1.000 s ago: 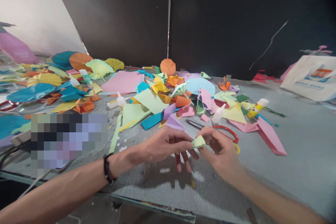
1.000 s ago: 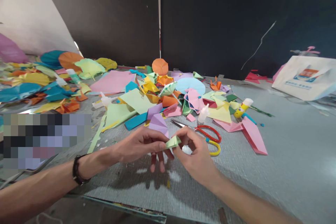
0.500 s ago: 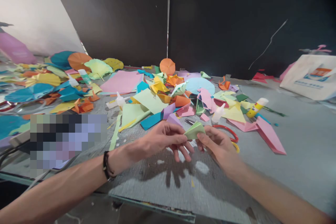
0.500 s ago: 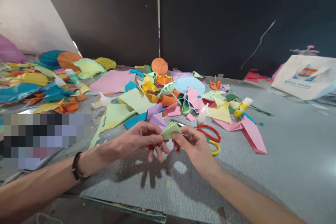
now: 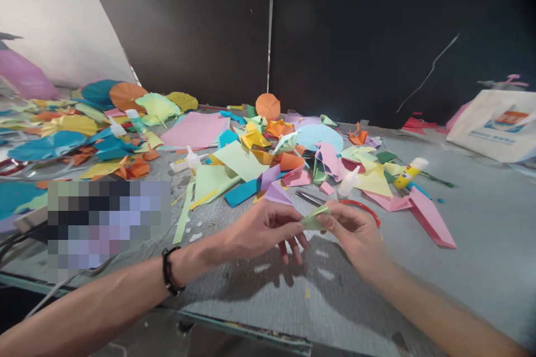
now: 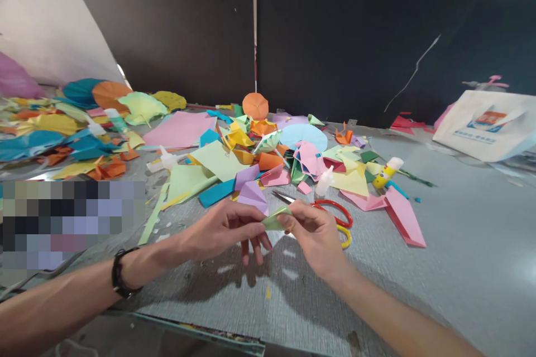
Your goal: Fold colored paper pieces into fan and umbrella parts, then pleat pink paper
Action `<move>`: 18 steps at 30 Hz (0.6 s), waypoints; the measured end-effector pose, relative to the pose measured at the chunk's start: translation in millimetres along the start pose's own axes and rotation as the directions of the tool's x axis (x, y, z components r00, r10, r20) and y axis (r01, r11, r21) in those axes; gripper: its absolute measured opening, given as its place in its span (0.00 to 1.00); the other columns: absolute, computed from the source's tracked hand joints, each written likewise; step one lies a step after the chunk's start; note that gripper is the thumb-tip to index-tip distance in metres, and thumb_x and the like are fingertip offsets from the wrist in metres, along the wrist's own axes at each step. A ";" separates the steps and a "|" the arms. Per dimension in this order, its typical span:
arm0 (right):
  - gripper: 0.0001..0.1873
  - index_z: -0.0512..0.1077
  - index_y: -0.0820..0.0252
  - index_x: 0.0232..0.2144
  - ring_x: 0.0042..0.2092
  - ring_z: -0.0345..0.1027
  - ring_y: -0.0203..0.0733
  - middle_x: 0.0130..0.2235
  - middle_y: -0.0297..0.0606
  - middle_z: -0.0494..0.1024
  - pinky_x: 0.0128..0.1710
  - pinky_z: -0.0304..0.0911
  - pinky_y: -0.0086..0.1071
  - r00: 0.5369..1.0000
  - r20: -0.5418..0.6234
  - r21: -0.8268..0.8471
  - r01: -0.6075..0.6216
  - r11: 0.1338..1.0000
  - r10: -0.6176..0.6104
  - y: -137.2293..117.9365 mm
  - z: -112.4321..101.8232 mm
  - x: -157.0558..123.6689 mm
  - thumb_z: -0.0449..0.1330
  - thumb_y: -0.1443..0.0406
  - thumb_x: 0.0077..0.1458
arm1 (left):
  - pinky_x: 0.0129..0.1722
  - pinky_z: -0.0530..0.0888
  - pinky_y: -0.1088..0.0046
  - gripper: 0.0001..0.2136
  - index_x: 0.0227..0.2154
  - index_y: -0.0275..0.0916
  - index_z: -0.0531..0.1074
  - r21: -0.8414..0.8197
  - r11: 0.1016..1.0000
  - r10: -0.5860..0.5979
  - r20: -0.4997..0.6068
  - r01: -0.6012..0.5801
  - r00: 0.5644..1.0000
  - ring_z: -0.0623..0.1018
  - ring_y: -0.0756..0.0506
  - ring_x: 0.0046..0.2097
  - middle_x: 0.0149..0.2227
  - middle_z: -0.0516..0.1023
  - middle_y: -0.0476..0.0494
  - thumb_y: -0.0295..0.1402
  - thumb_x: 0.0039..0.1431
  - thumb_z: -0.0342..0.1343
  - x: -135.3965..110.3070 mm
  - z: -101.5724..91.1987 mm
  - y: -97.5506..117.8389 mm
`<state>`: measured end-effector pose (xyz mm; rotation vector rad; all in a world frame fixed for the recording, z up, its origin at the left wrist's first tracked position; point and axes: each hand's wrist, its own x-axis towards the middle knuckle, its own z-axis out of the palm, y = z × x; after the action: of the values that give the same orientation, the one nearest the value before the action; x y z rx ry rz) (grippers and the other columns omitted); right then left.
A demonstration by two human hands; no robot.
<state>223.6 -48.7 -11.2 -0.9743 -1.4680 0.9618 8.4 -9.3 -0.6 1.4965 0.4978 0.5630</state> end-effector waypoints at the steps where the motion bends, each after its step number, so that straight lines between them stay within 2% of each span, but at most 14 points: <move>1: 0.15 0.80 0.55 0.28 0.31 0.67 0.38 0.29 0.35 0.75 0.32 0.64 0.29 1.000 0.009 0.017 -0.018 1.000 0.018 0.6 -0.2 -0.1 0.71 0.52 0.59 | 0.27 0.81 0.77 0.16 0.37 0.32 0.79 -0.012 1.000 0.001 0.003 -0.001 1.000 0.86 0.44 0.33 0.38 0.85 0.35 0.43 0.68 0.60 0.0 0.0 -0.1; 3: 0.16 0.80 0.55 0.29 0.31 0.67 0.37 0.28 0.34 0.75 0.32 0.64 0.29 0.997 0.036 0.085 -0.071 0.994 0.068 2.7 -0.2 -0.3 0.71 0.51 0.59 | 0.27 0.81 0.77 0.15 0.37 0.31 0.79 -0.031 1.000 0.005 0.015 -0.004 1.000 0.86 0.43 0.34 0.38 0.85 0.35 0.41 0.68 0.60 0.4 -0.6 -0.1; 6: 0.16 0.80 0.55 0.30 0.30 0.66 0.35 0.28 0.33 0.76 0.30 0.64 0.27 0.989 0.063 0.210 -0.145 0.967 0.135 5.7 0.3 -0.5 0.70 0.51 0.60 | 0.29 0.82 0.77 0.11 0.41 0.32 0.80 -0.037 0.999 0.032 0.033 -0.031 0.999 0.87 0.44 0.36 0.40 0.85 0.35 0.37 0.66 0.63 1.1 -1.7 0.5; 9: 0.14 0.79 0.56 0.32 0.30 0.67 0.34 0.29 0.33 0.77 0.30 0.64 0.26 0.986 0.053 0.243 -0.167 0.955 0.159 6.1 0.3 -1.3 0.71 0.53 0.60 | 0.30 0.82 0.77 0.10 0.43 0.32 0.79 -0.052 0.995 0.085 -0.021 -0.086 0.996 0.87 0.44 0.35 0.39 0.85 0.37 0.34 0.64 0.64 1.9 -2.1 0.8; 13: 0.11 0.79 0.56 0.35 0.28 0.65 0.32 0.27 0.31 0.75 0.28 0.62 0.24 0.991 0.052 0.191 -0.134 0.972 0.127 5.1 -0.4 -2.8 0.73 0.57 0.58 | 0.28 0.82 0.78 0.09 0.41 0.32 0.78 -0.112 0.977 0.162 -0.167 -0.182 0.973 0.86 0.44 0.33 0.32 0.85 0.42 0.32 0.62 0.67 3.4 -2.9 -0.2; 18: 0.08 0.78 0.56 0.33 0.32 0.68 0.33 0.32 0.33 0.76 0.31 0.64 0.23 1.000 0.005 0.159 -0.017 0.987 0.017 4.4 0.9 -2.7 0.72 0.60 0.58 | 0.24 0.80 0.79 0.09 0.34 0.31 0.80 -0.092 0.985 0.133 -0.145 -0.147 0.980 0.85 0.46 0.29 0.29 0.83 0.42 0.34 0.59 0.69 3.2 -2.1 -0.5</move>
<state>223.2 -49.8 -16.3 -0.8708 -1.3653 1.0761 9.6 -5.6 -1.1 1.4077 0.4653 0.7962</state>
